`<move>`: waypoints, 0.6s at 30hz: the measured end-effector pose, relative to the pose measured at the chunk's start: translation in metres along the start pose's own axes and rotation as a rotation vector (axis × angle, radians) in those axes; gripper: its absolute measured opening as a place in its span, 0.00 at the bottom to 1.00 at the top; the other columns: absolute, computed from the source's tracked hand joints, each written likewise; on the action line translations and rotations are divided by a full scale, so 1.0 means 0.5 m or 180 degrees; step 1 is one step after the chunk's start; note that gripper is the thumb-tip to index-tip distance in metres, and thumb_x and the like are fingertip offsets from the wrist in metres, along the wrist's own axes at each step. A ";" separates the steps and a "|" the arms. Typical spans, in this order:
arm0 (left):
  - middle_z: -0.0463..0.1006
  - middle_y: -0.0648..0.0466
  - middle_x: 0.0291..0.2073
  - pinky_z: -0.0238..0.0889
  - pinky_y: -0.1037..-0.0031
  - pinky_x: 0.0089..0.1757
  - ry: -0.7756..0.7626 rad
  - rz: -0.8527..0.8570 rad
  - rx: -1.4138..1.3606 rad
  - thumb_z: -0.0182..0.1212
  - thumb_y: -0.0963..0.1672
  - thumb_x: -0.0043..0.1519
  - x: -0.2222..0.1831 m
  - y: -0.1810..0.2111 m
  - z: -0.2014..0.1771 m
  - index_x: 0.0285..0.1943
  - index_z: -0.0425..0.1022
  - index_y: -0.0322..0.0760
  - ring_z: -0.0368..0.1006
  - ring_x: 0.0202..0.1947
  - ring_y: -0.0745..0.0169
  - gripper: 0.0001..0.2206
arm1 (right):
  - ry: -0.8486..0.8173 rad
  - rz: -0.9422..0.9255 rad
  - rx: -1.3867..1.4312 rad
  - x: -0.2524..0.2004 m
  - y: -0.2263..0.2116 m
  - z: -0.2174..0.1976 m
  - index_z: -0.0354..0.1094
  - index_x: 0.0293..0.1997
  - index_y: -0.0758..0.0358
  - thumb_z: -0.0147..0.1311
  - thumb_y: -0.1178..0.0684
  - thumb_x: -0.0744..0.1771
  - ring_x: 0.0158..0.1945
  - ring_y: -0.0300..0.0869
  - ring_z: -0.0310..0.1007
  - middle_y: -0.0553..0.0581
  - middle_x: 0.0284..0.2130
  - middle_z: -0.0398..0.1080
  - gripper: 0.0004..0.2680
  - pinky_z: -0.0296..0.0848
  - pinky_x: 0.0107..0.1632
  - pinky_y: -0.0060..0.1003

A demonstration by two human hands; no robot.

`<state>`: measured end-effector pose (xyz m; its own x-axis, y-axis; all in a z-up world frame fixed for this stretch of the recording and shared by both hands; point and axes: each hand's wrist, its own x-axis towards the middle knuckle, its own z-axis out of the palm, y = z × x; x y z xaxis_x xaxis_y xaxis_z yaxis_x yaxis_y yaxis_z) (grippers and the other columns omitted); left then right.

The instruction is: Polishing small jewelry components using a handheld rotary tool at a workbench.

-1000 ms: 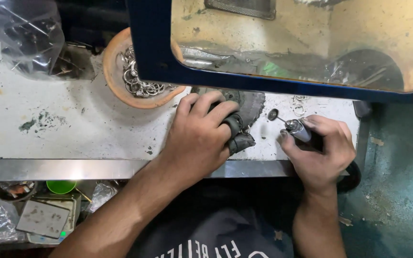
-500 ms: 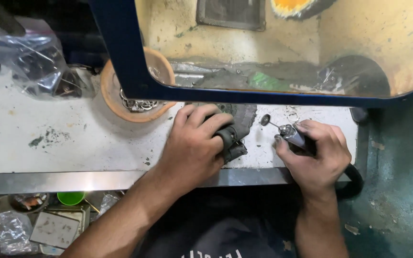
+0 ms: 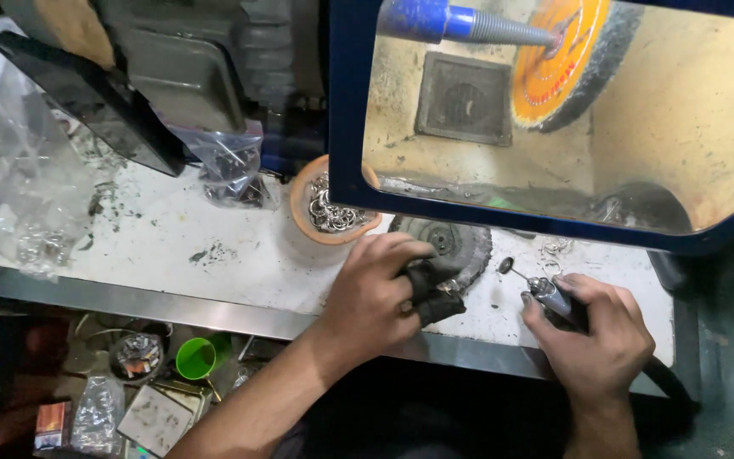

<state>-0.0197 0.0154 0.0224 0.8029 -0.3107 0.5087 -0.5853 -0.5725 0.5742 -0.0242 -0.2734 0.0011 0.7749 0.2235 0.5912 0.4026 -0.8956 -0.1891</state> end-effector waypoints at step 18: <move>0.80 0.56 0.45 0.70 0.62 0.49 0.0583 -0.1044 0.0393 0.61 0.55 0.61 -0.088 -0.054 -0.091 0.53 0.76 0.44 0.74 0.49 0.56 0.19 | 0.0081 0.0021 0.0085 0.010 -0.010 -0.008 0.75 0.41 0.67 0.76 0.57 0.61 0.43 0.51 0.77 0.59 0.41 0.79 0.12 0.75 0.50 0.43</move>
<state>-0.0443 0.0791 0.0134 0.9052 0.0380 0.4233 -0.2739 -0.7093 0.6495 -0.0242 -0.2695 0.0081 0.7651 0.2073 0.6097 0.4106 -0.8864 -0.2139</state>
